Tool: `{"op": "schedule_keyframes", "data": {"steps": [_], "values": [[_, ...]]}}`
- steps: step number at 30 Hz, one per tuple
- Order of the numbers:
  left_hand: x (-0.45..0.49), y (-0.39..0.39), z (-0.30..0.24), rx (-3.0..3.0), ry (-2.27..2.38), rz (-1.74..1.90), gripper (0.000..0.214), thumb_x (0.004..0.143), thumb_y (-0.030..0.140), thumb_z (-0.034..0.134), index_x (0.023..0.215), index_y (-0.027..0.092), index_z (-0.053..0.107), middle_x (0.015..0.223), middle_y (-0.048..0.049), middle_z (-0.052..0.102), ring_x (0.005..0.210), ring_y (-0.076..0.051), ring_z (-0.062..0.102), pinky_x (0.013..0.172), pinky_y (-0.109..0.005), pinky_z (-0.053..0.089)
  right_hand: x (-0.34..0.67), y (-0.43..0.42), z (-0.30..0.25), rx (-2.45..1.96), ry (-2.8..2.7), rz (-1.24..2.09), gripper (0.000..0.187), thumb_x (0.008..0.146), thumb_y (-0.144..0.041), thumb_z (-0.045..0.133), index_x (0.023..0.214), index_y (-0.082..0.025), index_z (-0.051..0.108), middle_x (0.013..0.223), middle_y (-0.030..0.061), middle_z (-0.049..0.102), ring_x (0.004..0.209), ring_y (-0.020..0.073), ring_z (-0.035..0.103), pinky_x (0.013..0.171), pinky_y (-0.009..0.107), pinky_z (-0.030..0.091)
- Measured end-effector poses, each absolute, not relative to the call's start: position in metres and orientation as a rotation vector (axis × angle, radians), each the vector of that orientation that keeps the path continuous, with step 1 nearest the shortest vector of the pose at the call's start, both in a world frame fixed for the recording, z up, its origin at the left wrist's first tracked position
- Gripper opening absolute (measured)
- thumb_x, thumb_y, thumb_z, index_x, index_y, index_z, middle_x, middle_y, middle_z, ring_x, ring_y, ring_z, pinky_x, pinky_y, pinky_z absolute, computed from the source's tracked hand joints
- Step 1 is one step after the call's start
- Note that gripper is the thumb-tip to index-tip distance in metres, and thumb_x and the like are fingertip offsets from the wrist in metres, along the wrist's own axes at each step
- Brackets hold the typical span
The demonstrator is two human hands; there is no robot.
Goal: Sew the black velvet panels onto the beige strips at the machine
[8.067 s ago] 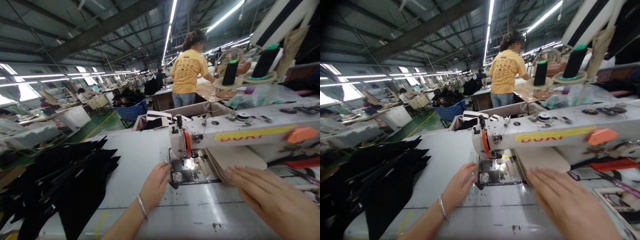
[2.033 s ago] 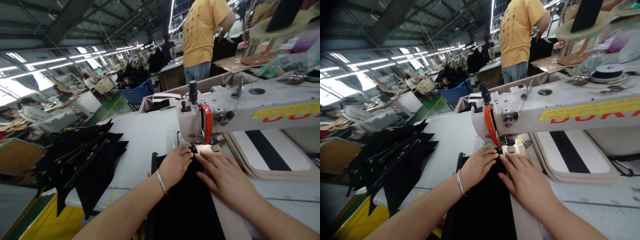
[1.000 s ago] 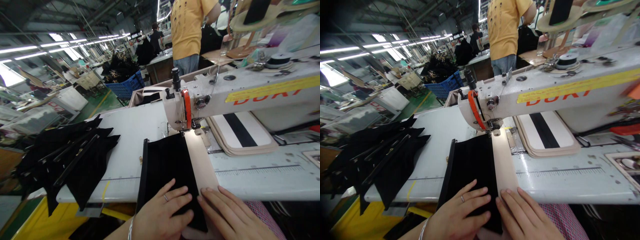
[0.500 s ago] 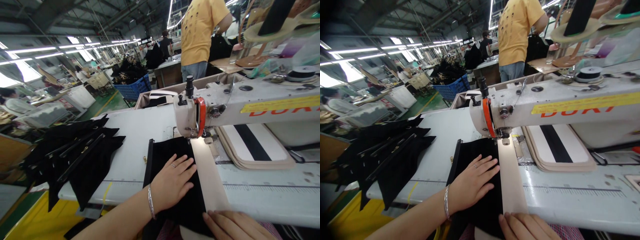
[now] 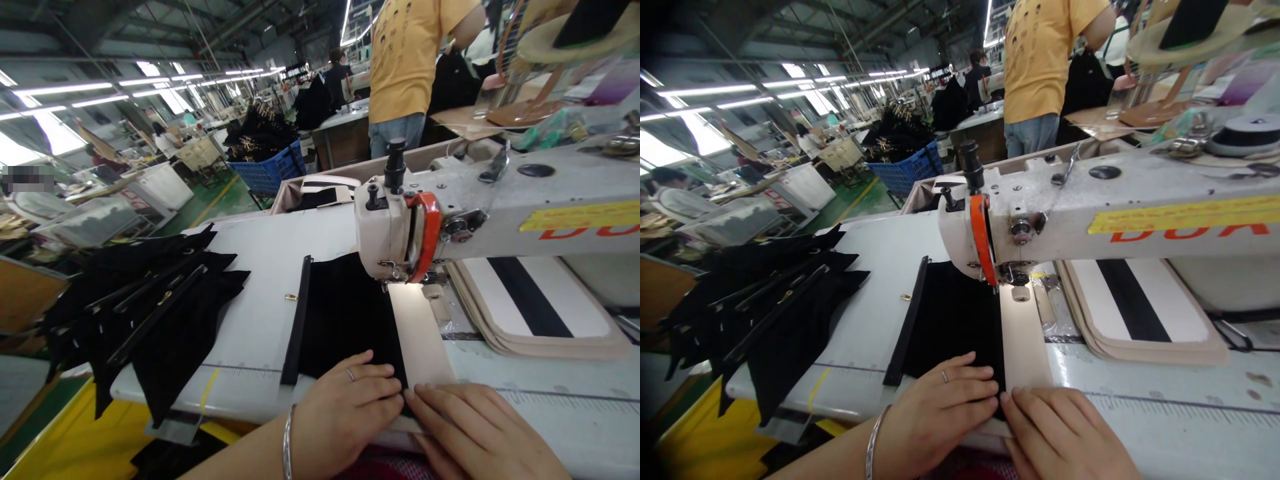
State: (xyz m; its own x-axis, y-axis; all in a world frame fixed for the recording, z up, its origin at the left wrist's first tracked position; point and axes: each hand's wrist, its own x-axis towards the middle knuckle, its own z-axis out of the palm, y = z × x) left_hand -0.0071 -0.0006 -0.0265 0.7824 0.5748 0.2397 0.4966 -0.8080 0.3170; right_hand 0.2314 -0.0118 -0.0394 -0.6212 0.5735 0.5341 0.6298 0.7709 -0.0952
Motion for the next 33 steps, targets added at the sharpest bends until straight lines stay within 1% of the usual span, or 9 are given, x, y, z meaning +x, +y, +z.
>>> {"op": "schedule_keyframes", "data": {"steps": [3, 7, 9, 12, 18, 21, 25, 33], "values": [[-0.006, 0.009, -0.033, 2.741, 0.822, 0.507, 0.025, 0.097, 0.019, 0.047, 0.118, 0.018, 0.059, 0.126, 0.0001, 0.062, 0.129, -0.013, 0.046, 0.120, -0.034, 0.023, 0.230, -0.007, -0.039, -0.915, -2.400, -0.121, 0.025, 0.093, -0.022, 0.046, 0.108, -0.021, 0.066, 0.100, 0.0004, 0.068, 0.087, 0.0149, 0.060, 0.079, 0.030, 0.047], [-0.003, 0.023, -0.030, 2.782, 0.806, 0.536, 0.024, 0.098, 0.019, 0.043, 0.114, 0.016, 0.061, 0.126, -0.0023, 0.063, 0.128, -0.014, 0.048, 0.119, -0.035, 0.026, 0.232, 0.000, -0.047, -0.948, -2.426, -0.097, 0.028, 0.093, -0.023, 0.047, 0.116, -0.023, 0.063, 0.107, -0.0003, 0.065, 0.095, 0.0167, 0.058, 0.086, 0.034, 0.044], [-0.001, 0.030, -0.029, 2.811, 0.808, 0.534, 0.026, 0.098, 0.017, 0.041, 0.113, 0.015, 0.061, 0.124, -0.0045, 0.064, 0.126, -0.014, 0.049, 0.117, -0.036, 0.029, 0.232, 0.004, -0.050, -0.986, -2.441, -0.076, 0.029, 0.093, -0.024, 0.049, 0.120, -0.023, 0.060, 0.109, 0.0012, 0.064, 0.098, 0.0179, 0.057, 0.088, 0.036, 0.043], [-0.001, 0.041, -0.028, 2.826, 0.821, 0.524, 0.026, 0.098, 0.015, 0.040, 0.113, 0.014, 0.061, 0.123, -0.0061, 0.064, 0.125, -0.015, 0.051, 0.115, -0.036, 0.033, 0.230, 0.012, -0.051, -1.061, -2.439, -0.038, 0.032, 0.091, -0.027, 0.052, 0.122, -0.021, 0.058, 0.109, 0.0040, 0.063, 0.098, 0.0190, 0.056, 0.088, 0.038, 0.044], [-0.003, 0.064, -0.028, 2.890, 0.852, 0.416, 0.026, 0.096, 0.014, 0.044, 0.117, 0.013, 0.058, 0.127, -0.0063, 0.061, 0.125, -0.016, 0.050, 0.114, -0.035, 0.035, 0.228, 0.033, -0.048, -1.142, -2.462, 0.028, 0.035, 0.090, -0.031, 0.054, 0.123, -0.020, 0.056, 0.110, 0.0062, 0.061, 0.099, 0.0218, 0.056, 0.088, 0.042, 0.045], [-0.002, 0.076, -0.029, 2.918, 0.869, 0.401, 0.025, 0.094, 0.012, 0.045, 0.116, 0.011, 0.058, 0.125, -0.0077, 0.061, 0.124, -0.016, 0.051, 0.113, -0.035, 0.036, 0.227, 0.046, -0.048, -1.148, -2.468, 0.014, 0.036, 0.090, -0.032, 0.055, 0.124, -0.021, 0.056, 0.112, 0.0062, 0.061, 0.101, 0.0225, 0.056, 0.089, 0.042, 0.045], [-0.001, 0.093, -0.031, 2.925, 0.890, 0.365, 0.026, 0.093, 0.010, 0.045, 0.115, 0.012, 0.057, 0.126, -0.0082, 0.060, 0.124, -0.016, 0.051, 0.112, -0.035, 0.037, 0.227, 0.061, -0.046, -1.141, -2.491, -0.017, 0.036, 0.089, -0.034, 0.054, 0.123, -0.021, 0.058, 0.112, 0.0070, 0.062, 0.103, 0.0238, 0.056, 0.090, 0.042, 0.046], [0.003, 0.125, -0.037, 2.869, 0.964, 0.459, 0.019, 0.092, 0.011, 0.049, 0.106, 0.012, 0.062, 0.116, -0.0073, 0.064, 0.114, -0.016, 0.056, 0.105, -0.031, 0.042, 0.223, 0.081, -0.045, -1.250, -2.523, -0.043, 0.039, 0.091, -0.040, 0.049, 0.126, -0.023, 0.057, 0.119, 0.0063, 0.061, 0.101, 0.0243, 0.057, 0.087, 0.043, 0.046]]}}
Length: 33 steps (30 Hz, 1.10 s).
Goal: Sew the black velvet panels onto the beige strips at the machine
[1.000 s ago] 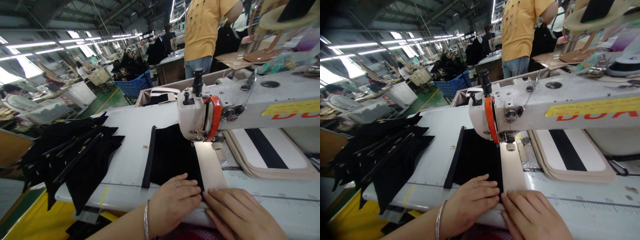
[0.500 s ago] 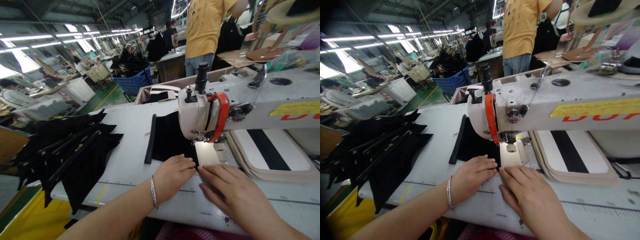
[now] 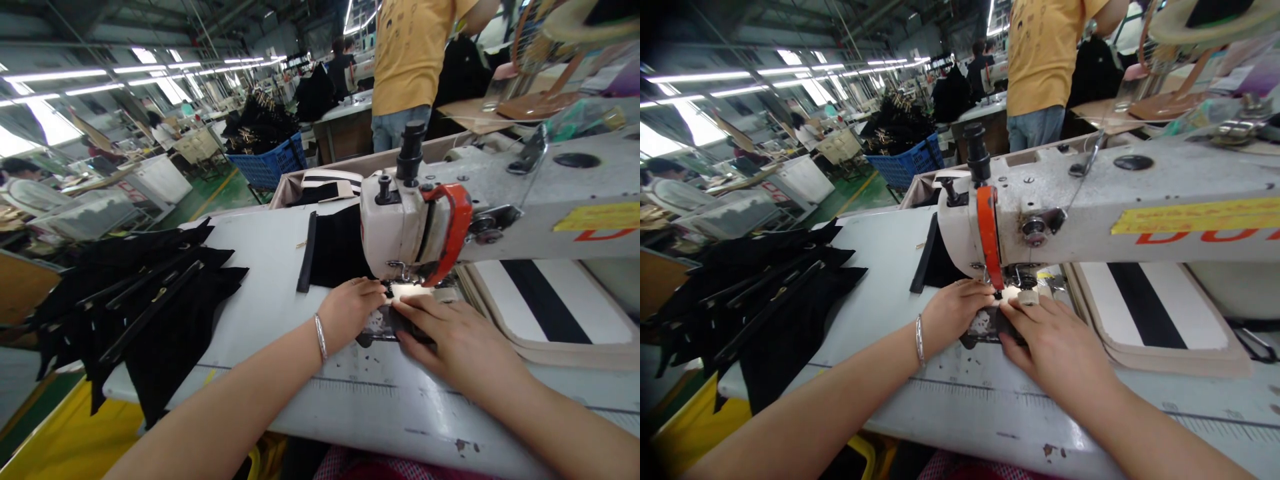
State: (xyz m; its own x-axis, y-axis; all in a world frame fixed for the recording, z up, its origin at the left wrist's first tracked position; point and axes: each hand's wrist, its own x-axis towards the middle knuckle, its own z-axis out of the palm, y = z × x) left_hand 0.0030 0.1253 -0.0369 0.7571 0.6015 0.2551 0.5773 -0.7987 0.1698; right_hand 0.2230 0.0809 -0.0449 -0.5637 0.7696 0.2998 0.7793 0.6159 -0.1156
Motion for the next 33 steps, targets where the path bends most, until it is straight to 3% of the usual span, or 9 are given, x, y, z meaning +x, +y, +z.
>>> {"op": "schedule_keyframes", "data": {"steps": [13, 29, 33], "values": [[0.007, 0.136, -0.038, 2.768, 1.151, 0.531, 0.023, 0.087, 0.005, 0.051, 0.099, 0.017, 0.068, 0.107, -0.0046, 0.067, 0.102, -0.018, 0.060, 0.094, -0.032, 0.049, 0.216, 0.088, -0.046, -1.349, -2.474, -0.106, 0.041, 0.091, -0.037, 0.049, 0.127, -0.020, 0.056, 0.121, 0.0078, 0.061, 0.104, 0.0271, 0.055, 0.088, 0.043, 0.044], [0.006, 0.133, -0.047, 2.643, 1.167, 0.667, 0.024, 0.086, 0.004, 0.052, 0.098, 0.015, 0.069, 0.108, -0.0042, 0.068, 0.104, -0.015, 0.060, 0.098, -0.028, 0.048, 0.221, 0.078, -0.049, -1.247, -2.448, -0.133, 0.037, 0.091, -0.028, 0.050, 0.125, -0.019, 0.057, 0.124, 0.0072, 0.059, 0.107, 0.0236, 0.056, 0.093, 0.043, 0.046], [0.001, 0.130, -0.043, 2.568, 1.248, 0.707, 0.022, 0.088, 0.019, 0.059, 0.108, 0.018, 0.067, 0.113, -0.0048, 0.064, 0.109, -0.017, 0.056, 0.100, -0.031, 0.047, 0.259, 0.061, -0.041, -1.223, -2.306, -0.114, 0.034, 0.090, -0.038, 0.051, 0.120, -0.025, 0.060, 0.119, 0.0034, 0.062, 0.107, 0.0223, 0.057, 0.096, 0.043, 0.045]]}}
